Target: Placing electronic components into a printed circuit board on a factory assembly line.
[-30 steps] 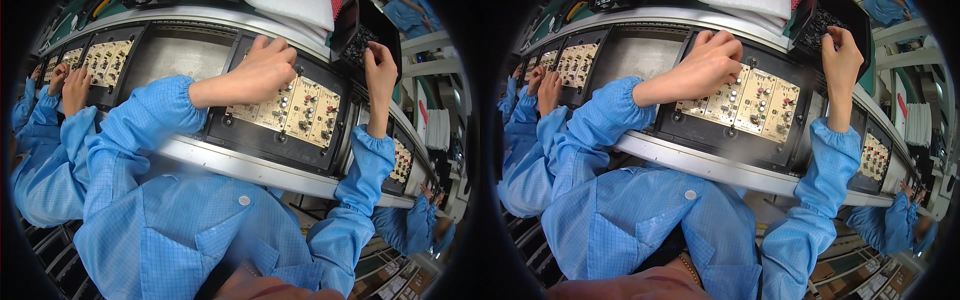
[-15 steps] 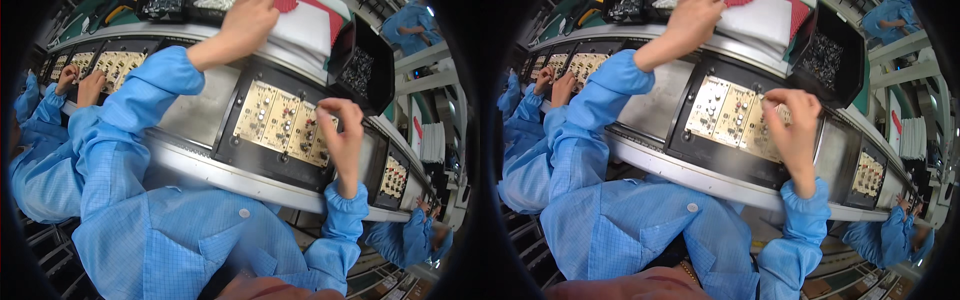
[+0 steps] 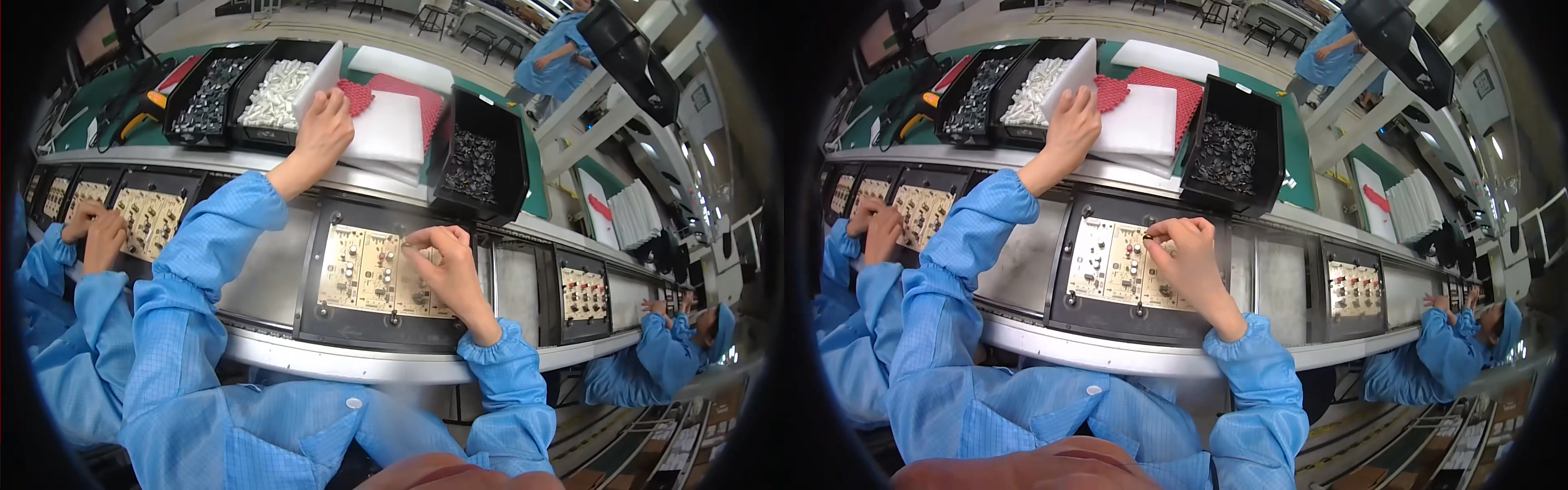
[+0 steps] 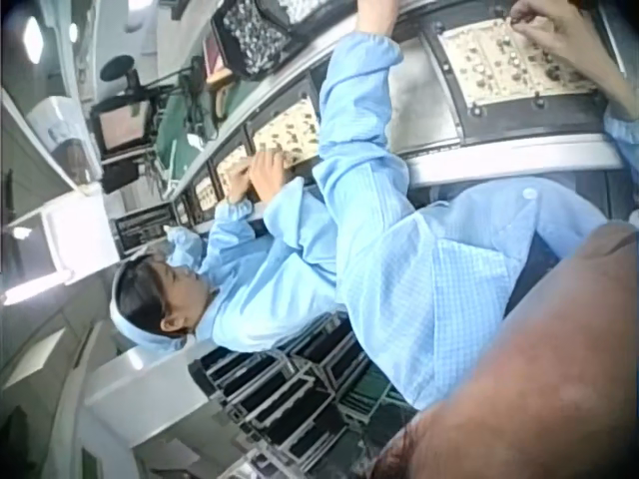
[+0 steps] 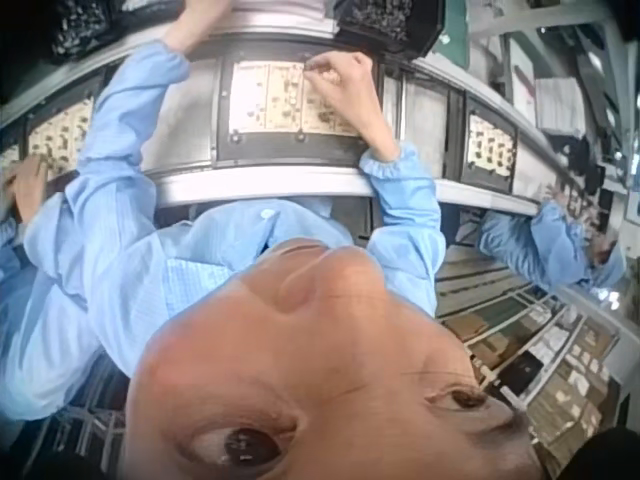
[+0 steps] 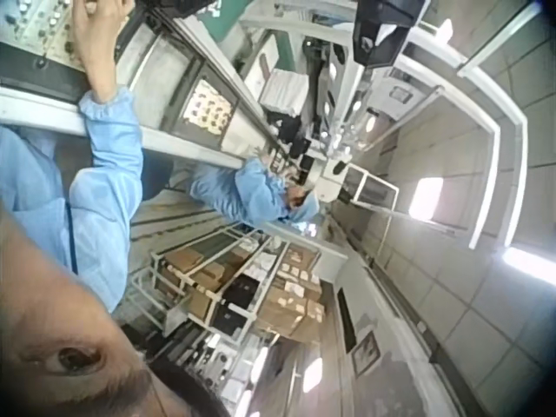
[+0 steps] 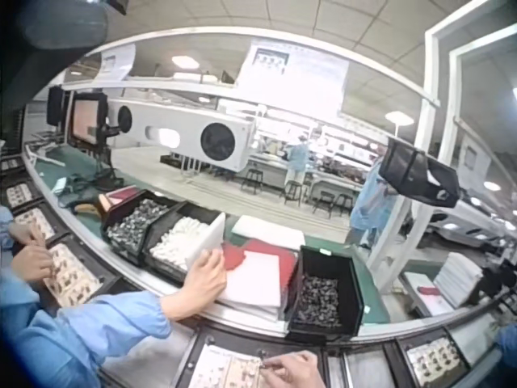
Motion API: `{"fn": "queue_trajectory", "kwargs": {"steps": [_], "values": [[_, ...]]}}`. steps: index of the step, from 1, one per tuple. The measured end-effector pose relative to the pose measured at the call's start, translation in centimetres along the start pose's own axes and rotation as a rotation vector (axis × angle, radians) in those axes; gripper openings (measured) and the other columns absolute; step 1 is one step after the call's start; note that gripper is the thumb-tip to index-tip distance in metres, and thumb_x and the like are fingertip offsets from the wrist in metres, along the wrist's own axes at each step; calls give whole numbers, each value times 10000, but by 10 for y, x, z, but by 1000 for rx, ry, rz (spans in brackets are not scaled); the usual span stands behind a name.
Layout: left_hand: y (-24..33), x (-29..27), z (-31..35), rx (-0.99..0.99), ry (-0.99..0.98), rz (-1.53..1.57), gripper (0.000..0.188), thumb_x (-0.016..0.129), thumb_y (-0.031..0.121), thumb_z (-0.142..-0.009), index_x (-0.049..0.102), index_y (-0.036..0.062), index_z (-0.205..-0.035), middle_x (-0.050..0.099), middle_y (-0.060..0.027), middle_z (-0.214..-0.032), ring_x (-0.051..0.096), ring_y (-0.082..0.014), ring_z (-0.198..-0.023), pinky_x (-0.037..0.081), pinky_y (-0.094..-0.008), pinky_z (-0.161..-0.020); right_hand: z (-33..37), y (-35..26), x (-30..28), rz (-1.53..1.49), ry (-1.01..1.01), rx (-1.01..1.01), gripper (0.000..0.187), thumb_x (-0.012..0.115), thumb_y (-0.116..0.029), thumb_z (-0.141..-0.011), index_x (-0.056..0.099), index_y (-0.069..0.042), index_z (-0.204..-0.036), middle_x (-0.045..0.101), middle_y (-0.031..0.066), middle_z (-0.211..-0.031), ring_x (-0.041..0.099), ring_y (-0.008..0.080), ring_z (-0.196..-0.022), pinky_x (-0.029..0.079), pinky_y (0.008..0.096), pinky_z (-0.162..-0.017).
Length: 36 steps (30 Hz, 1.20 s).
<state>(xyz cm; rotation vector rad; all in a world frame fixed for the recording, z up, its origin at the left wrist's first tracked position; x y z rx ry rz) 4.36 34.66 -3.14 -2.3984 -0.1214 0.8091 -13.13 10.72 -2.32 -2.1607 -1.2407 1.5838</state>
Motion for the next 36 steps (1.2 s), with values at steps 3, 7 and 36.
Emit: {"fn": "queue_trajectory", "kwargs": {"steps": [3, 7, 36], "values": [[-5, 0, -7, -57, 15, 44, 166, 622, 135, -774, 724, 45, -868, 630, -106, -1070, 497, -266, -1197, 326, -413, -994, 0, -1, -2, -1, -14, 19, 115, 751, -99, -806, 710, -61, -906, 701, 18, -848, 612, 174, -885, 363, 345, -941], [-3, 3, -2, -94, 56, 90, 184, 625, 147, -757, 734, 32, -852, 629, -102, -1025, 504, -269, -1147, 335, -410, -977, 3, -8, 0, 26, -68, -25, 100, 751, -87, -798, 706, -58, -883, 699, 19, -840, 624, 174, -856, 368, 340, -935], [14, -139, 104, -194, -300, 1310, 104, 648, 88, -771, 619, 60, -868, 609, -8, -804, 570, -184, -935, 345, -373, -946, 42, -16, -6, 42, -172, -61, 123, 787, -55, -736, 683, -70, -800, 606, 16, -791, 589, 203, -881, 326, 361, -950]]}}
Point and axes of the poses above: each hand's wrist, its own z-axis away from the middle knuckle, its own x-axis out of the palm, y = z × x, the point moved 1 cm from there along -z, towards the middle knuckle
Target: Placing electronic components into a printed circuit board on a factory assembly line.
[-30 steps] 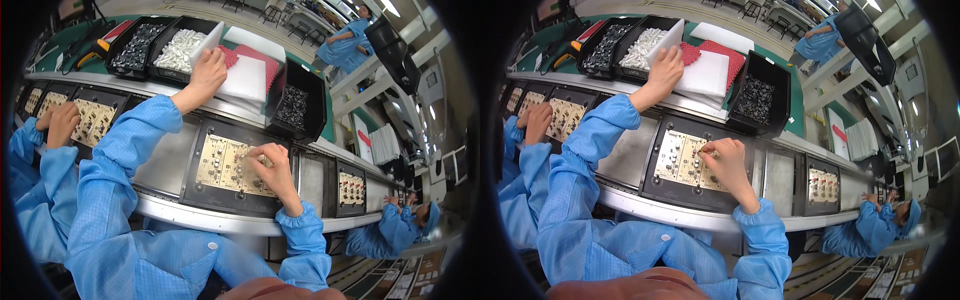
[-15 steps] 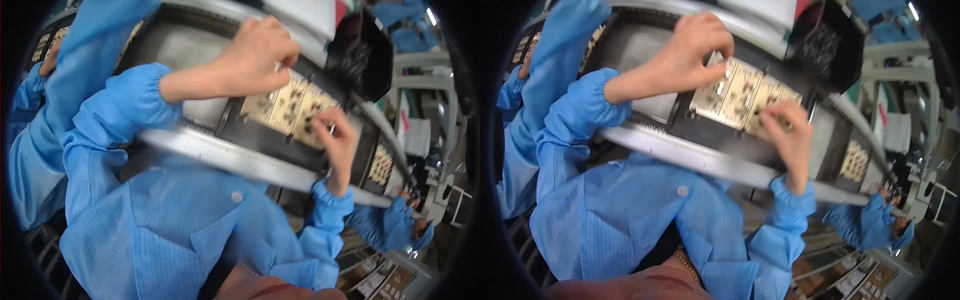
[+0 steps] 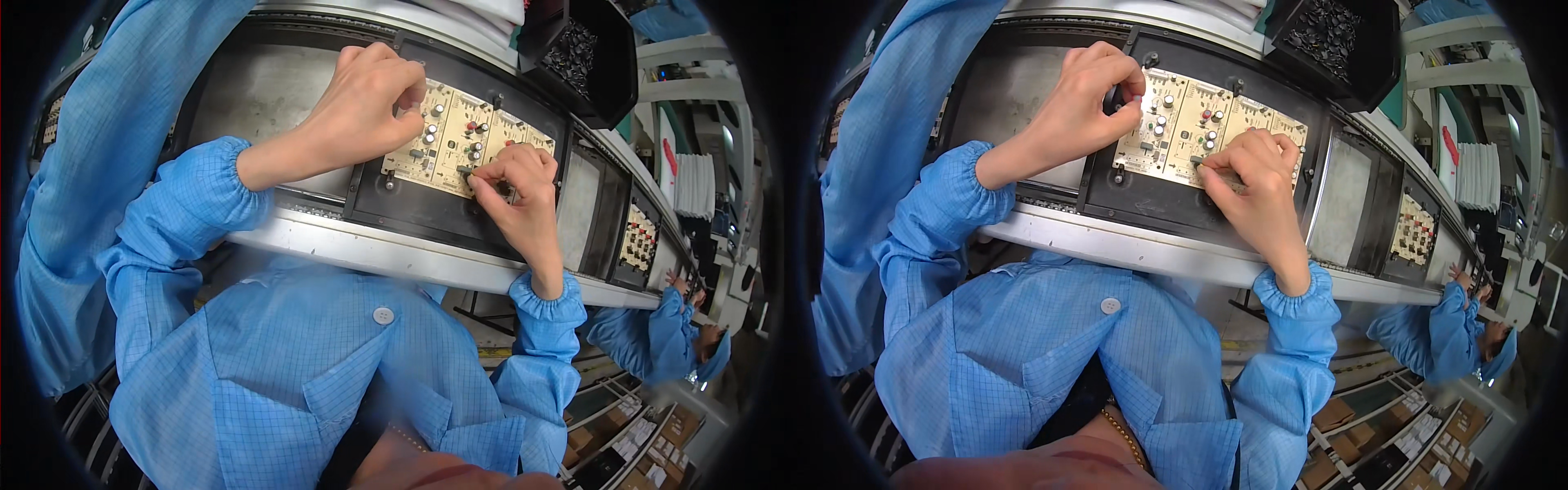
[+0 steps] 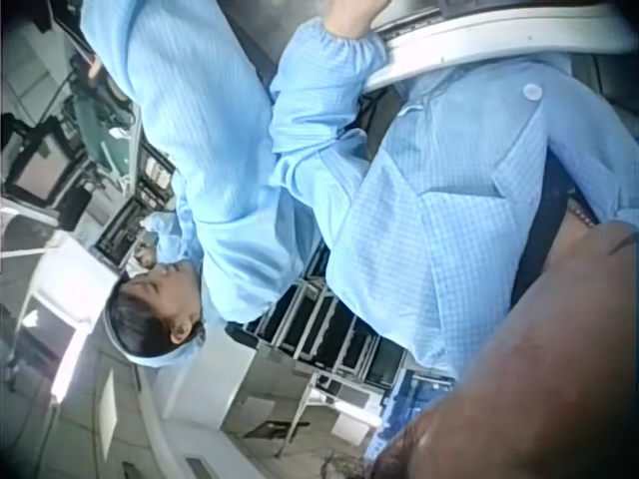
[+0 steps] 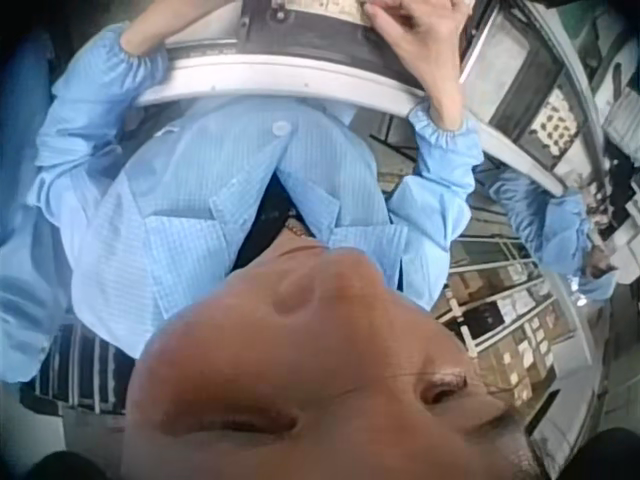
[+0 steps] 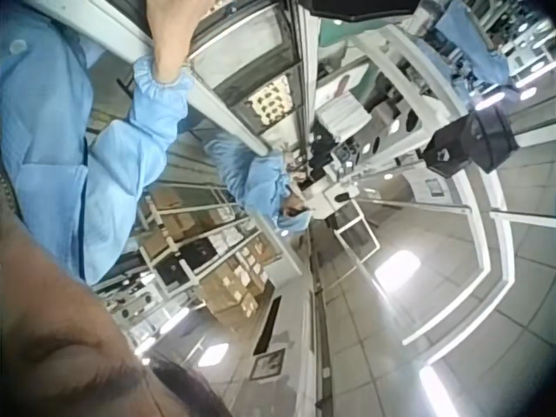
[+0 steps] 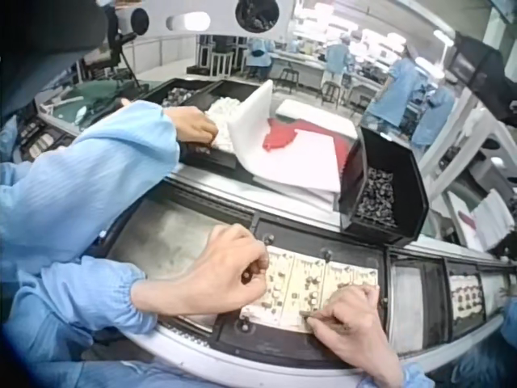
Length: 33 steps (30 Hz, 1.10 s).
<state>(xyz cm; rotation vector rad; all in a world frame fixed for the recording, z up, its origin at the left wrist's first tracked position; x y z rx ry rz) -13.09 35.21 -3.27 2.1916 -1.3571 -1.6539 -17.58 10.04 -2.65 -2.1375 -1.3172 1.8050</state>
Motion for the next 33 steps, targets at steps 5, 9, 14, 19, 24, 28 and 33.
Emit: {"fn": "queue_trajectory", "kwargs": {"steps": [5, 9, 14, 19, 24, 28, 33], "values": [[-7, 1, 0, -19, -15, 6, 106, 648, 92, -777, 621, 64, -875, 613, -6, -813, 572, -184, -937, 345, -374, -945, -2, 4, 5, 61, 32, -20, 112, 785, -61, -747, 689, -66, -805, 611, 20, -800, 589, 210, -887, 321, 373, -944], [-12, 1, 0, -31, -24, 5, 105, 649, 95, -782, 622, 66, -879, 620, -9, -821, 575, -184, -939, 345, -379, -953, -6, 3, 5, 66, 13, -27, 109, 781, -56, -750, 686, -60, -802, 607, 22, -794, 588, 211, -879, 323, 372, -937], [-14, -1, 1, -43, -37, 14, 105, 648, 94, -789, 626, 63, -887, 625, -13, -826, 579, -182, -938, 341, -382, -970, -9, -3, 6, 106, -1, -28, 110, 770, -42, -752, 664, -51, -780, 592, 28, -768, 588, 211, -867, 324, 372, -936], [-13, -4, 2, -61, -53, 29, 102, 646, 92, -794, 630, 60, -890, 629, -14, -829, 584, -183, -935, 338, -386, -983, -10, -7, 6, 132, 4, 0, 109, 754, -27, -746, 648, -51, -760, 567, 29, -740, 573, 199, -807, 324, 374, -928], [-19, -3, 6, -49, -53, 22, 91, 667, 112, -808, 644, 62, -881, 632, -8, -825, 585, -176, -923, 336, -384, -982, -16, -7, 5, 131, -51, -10, 111, 746, -25, -743, 638, -52, -745, 556, 26, -721, 555, 189, -751, 326, 374, -921], [-21, -4, 8, -55, -56, 39, 81, 686, 124, -823, 651, 67, -869, 630, -4, -813, 583, -168, -912, 337, -381, -975, -13, -6, 10, 131, -44, 48, 115, 744, -33, -729, 630, -52, -729, 566, 32, -717, 568, 201, -771, 326, 394, -936], [-21, -6, 9, -21, -60, 51, 50, 689, 107, -829, 663, 73, -856, 632, 2, -811, 582, -160, -907, 336, -376, -967, -11, -9, 11, 179, 14, 43, 109, 736, -35, -717, 629, -54, -718, 571, 42, -716, 580, 220, -789, 326, 425, -959]]}}
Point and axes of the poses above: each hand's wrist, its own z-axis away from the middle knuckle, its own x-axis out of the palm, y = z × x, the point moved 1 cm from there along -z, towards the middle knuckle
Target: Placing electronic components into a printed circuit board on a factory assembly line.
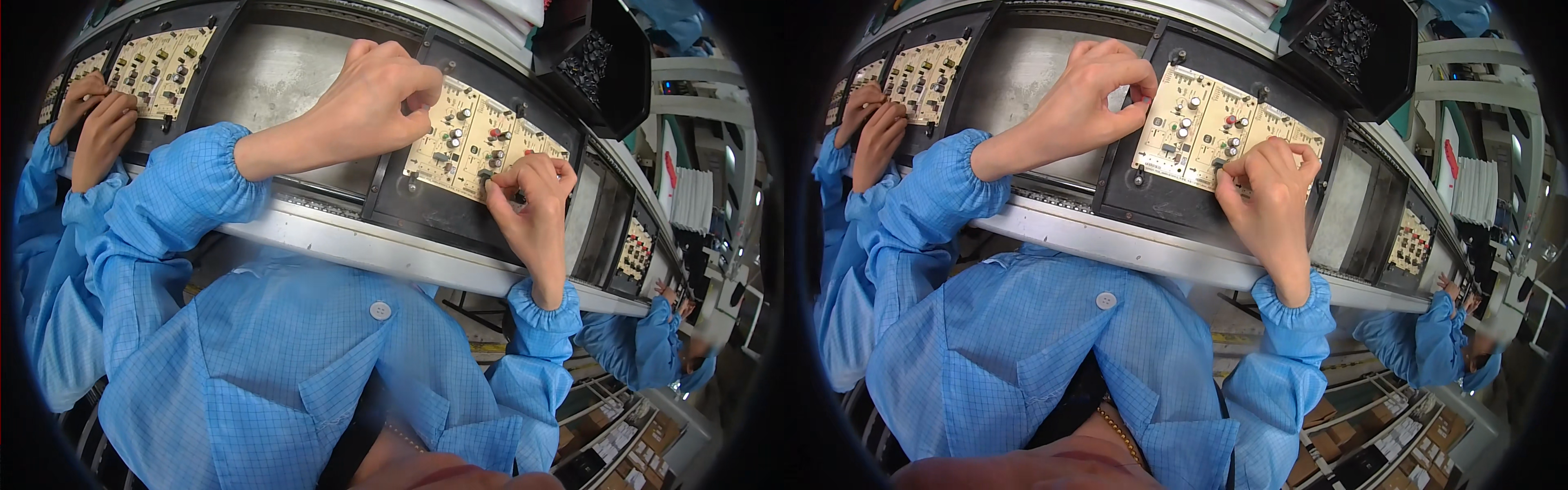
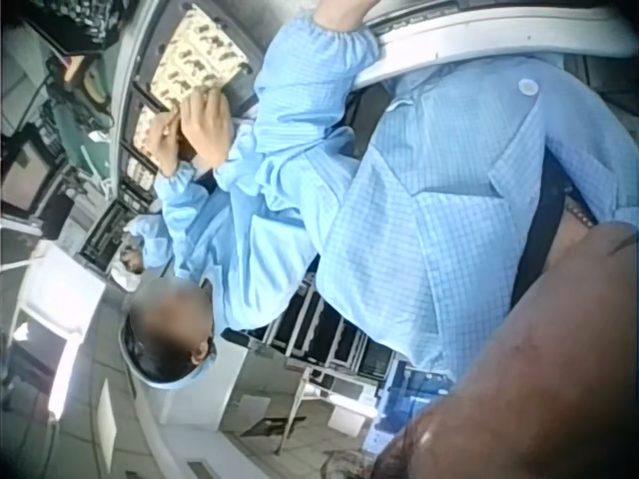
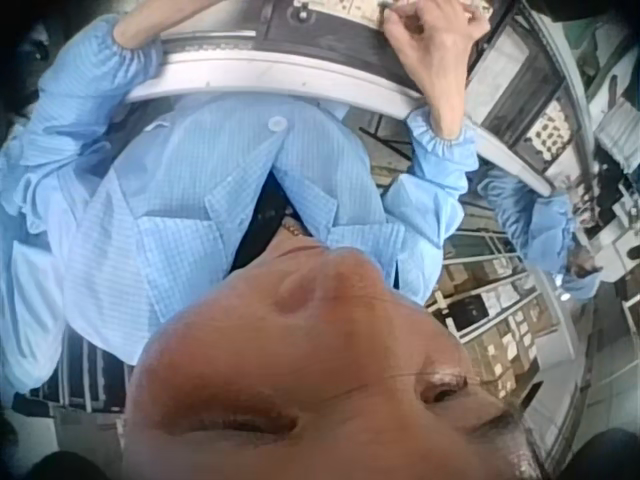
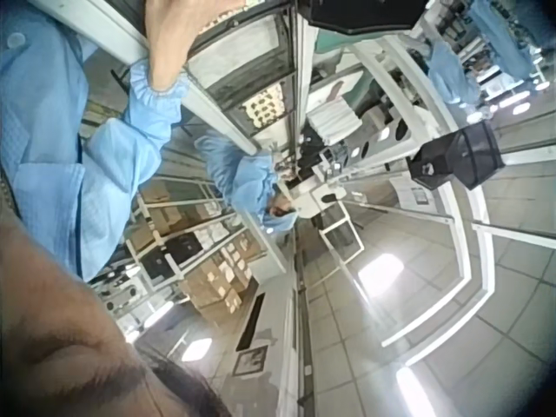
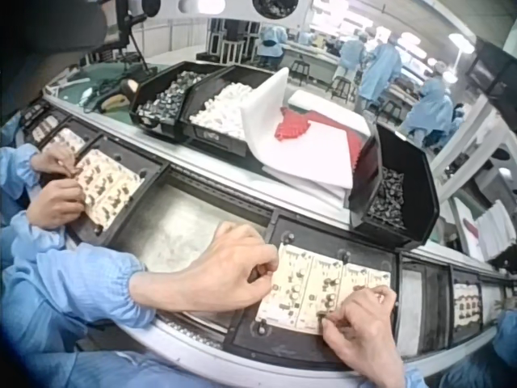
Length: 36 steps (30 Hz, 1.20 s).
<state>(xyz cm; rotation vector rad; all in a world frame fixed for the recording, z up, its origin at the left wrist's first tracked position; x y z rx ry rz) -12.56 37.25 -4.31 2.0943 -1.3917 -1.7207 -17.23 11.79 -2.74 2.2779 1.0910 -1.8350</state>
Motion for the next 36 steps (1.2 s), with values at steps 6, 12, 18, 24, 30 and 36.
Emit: {"fn": "queue_trajectory", "kwargs": {"steps": [6, 12, 18, 24, 30, 36], "values": [[0, -4, 5, -17, 16, 12, 57, 678, 93, -828, 665, 72, -879, 640, 0, -829, 590, -158, -922, 334, -370, -978, -11, -5, -10, 44, -125, -94, 143, 737, -13, -732, 599, -49, -738, 550, 34, -751, 559, 195, -771, 307, 391, -1000], [-4, -7, 3, -35, -15, 37, 73, 662, 85, -825, 655, 67, -895, 647, -15, -865, 600, -166, -939, 329, -365, -999, -5, -5, -5, 7, -113, -66, 141, 740, -13, -729, 605, -42, -756, 543, 41, -749, 561, 204, -785, 314, 402, -991], [-3, -15, 0, -49, -12, 76, 98, 661, 111, -826, 633, 58, -904, 643, -19, -910, 589, -179, -953, 332, -376, -1005, -9, -6, -10, 61, -97, -129, 145, 758, -25, -727, 624, -48, -777, 546, 39, -757, 570, 209, -814, 319, 408, -985], [-17, -26, -1, -44, 65, 18, 104, 687, 144, -805, 651, 101, -892, 645, 0, -938, 559, -206, -1035, 330, -394, -1003, -20, 2, -44, 135, 1, -176, 216, 787, -60, -735, 699, -46, -931, 637, 76, -901, 608, 294, -935, 412, 399, -936], [-16, 10, -28, 105, 4, 6, 89, 716, 171, -789, 693, 109, -848, 631, 4, -1034, 508, -218, -1120, 312, -413, -993, -131, 106, -53, 300, 305, -69, 259, 687, -213, -914, 715, -38, -1102, 702, 126, -915, 668, 231, -848, 509, 347, -770], [-25, 24, -35, 111, -33, 31, 98, 750, 190, -794, 724, 102, -825, 587, -8, -1123, 457, -224, -1170, 288, -420, -999, -170, 172, -5, 266, -112, 317, 385, 690, -458, -856, 759, -145, -1070, 746, 74, -943, 677, 279, -1057, 464, 466, -897]]}}
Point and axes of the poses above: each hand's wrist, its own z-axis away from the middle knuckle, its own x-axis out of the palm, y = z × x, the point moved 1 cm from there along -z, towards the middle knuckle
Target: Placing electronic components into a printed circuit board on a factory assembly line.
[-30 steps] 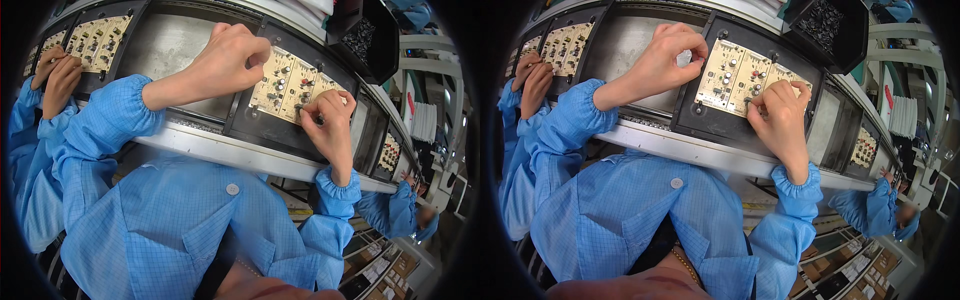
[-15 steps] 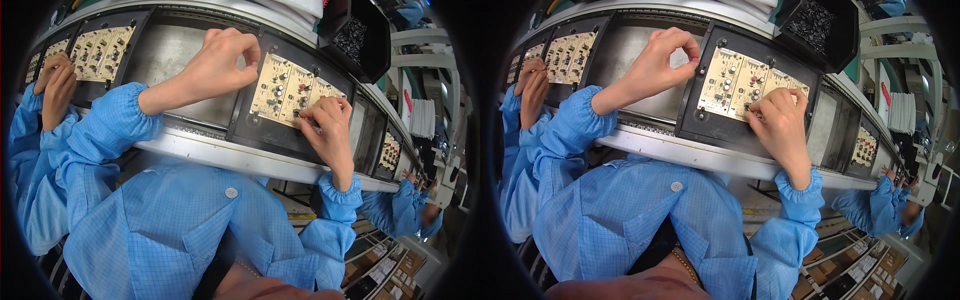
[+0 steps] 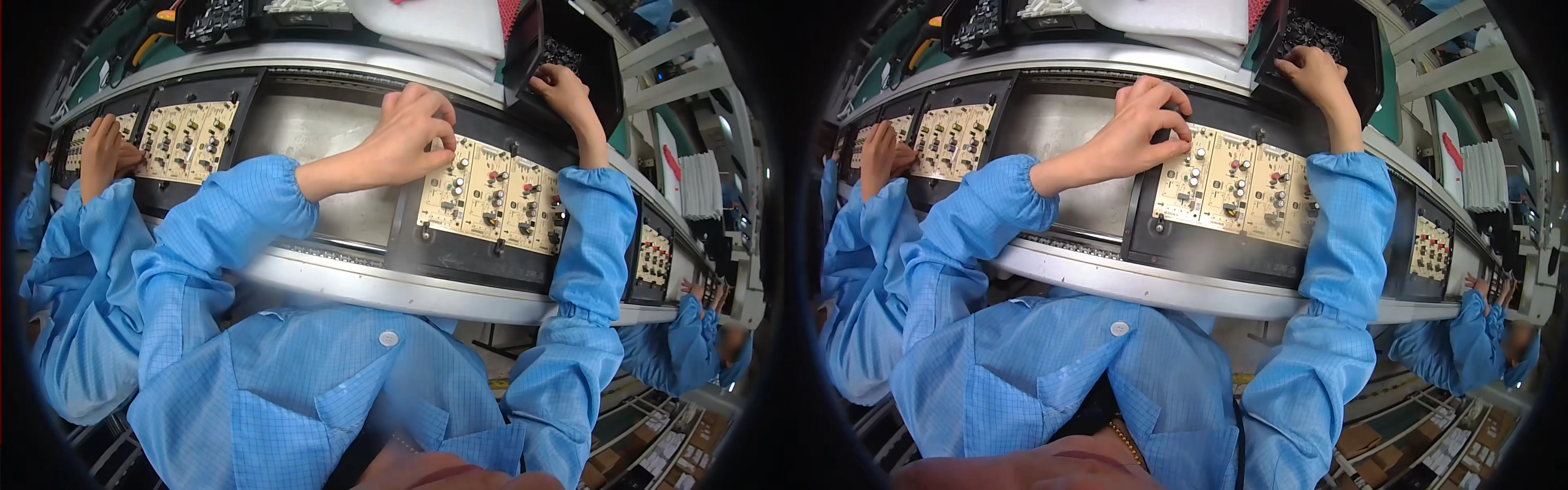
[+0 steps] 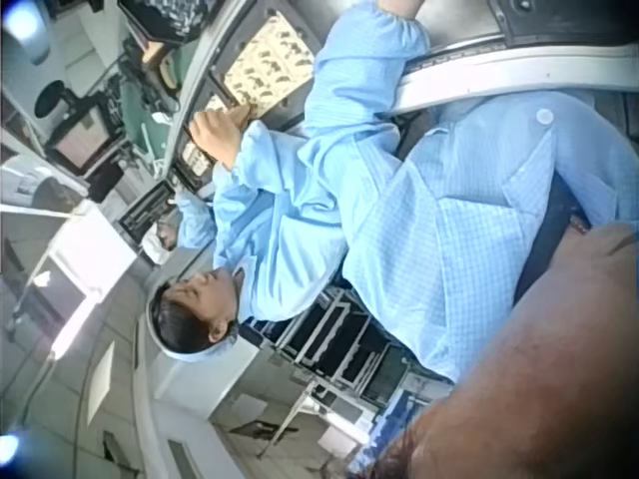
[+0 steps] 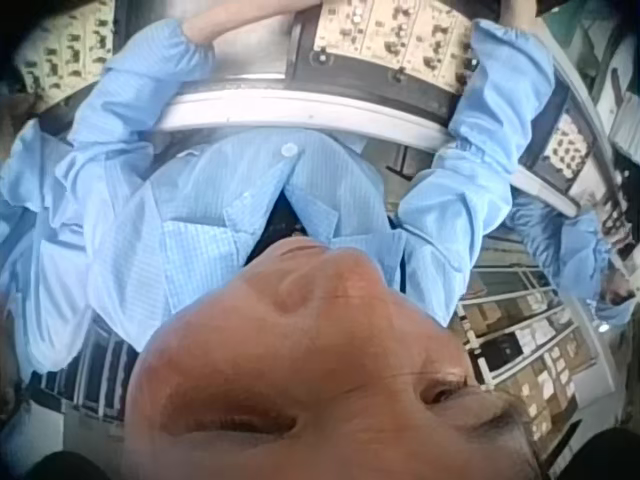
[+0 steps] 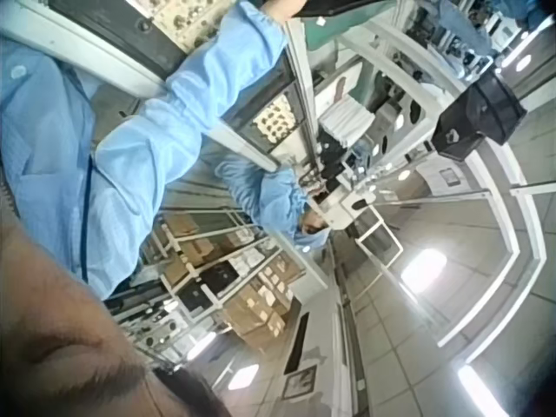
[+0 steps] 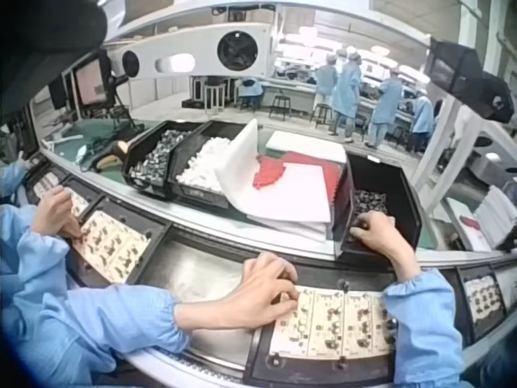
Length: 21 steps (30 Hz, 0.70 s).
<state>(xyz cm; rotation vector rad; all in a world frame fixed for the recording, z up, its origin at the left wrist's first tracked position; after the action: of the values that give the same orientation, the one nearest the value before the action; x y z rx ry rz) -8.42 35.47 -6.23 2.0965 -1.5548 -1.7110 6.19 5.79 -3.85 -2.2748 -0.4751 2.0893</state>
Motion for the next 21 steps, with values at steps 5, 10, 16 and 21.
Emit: {"fn": "queue_trajectory", "kwargs": {"steps": [5, 10, 16, 21], "values": [[-3, -1, 1, 1, -2, 16, 94, 766, 191, -794, 741, 102, -814, 565, -19, -1132, 427, -239, -1179, 284, -421, -989, 10, -14, -12, -87, 145, 46, 312, 711, -397, -847, 758, -109, -959, 744, 79, -866, 707, 265, -916, 465, 425, -859], [-5, 3, -2, 35, -4, -4, 106, 785, 200, -803, 739, 108, -830, 558, -11, -1160, 423, -231, -1195, 276, -428, -993, 19, -15, -15, -161, 271, -7, 219, 698, -255, -897, 730, -68, -1006, 733, 79, -851, 703, 190, -807, 511, 307, -748], [-1, -2, -4, 114, 7, -25, 93, 786, 169, -786, 730, 102, -817, 554, -25, -1160, 433, -245, -1196, 283, -433, -993, 30, -32, -17, -230, 457, -62, 215, 698, -243, -908, 731, -75, -1037, 730, 107, -845, 709, 211, -780, 524, 314, -697], [16, -6, -7, 326, 47, -215, 56, 764, 75, -715, 722, 52, -744, 577, -65, -1050, 483, -263, -1116, 340, -426, -942, 26, -34, -12, -87, 544, -85, 218, 690, -257, -916, 736, -73, -1023, 725, 149, -865, 713, 296, -788, 539, 364, -697]]}}
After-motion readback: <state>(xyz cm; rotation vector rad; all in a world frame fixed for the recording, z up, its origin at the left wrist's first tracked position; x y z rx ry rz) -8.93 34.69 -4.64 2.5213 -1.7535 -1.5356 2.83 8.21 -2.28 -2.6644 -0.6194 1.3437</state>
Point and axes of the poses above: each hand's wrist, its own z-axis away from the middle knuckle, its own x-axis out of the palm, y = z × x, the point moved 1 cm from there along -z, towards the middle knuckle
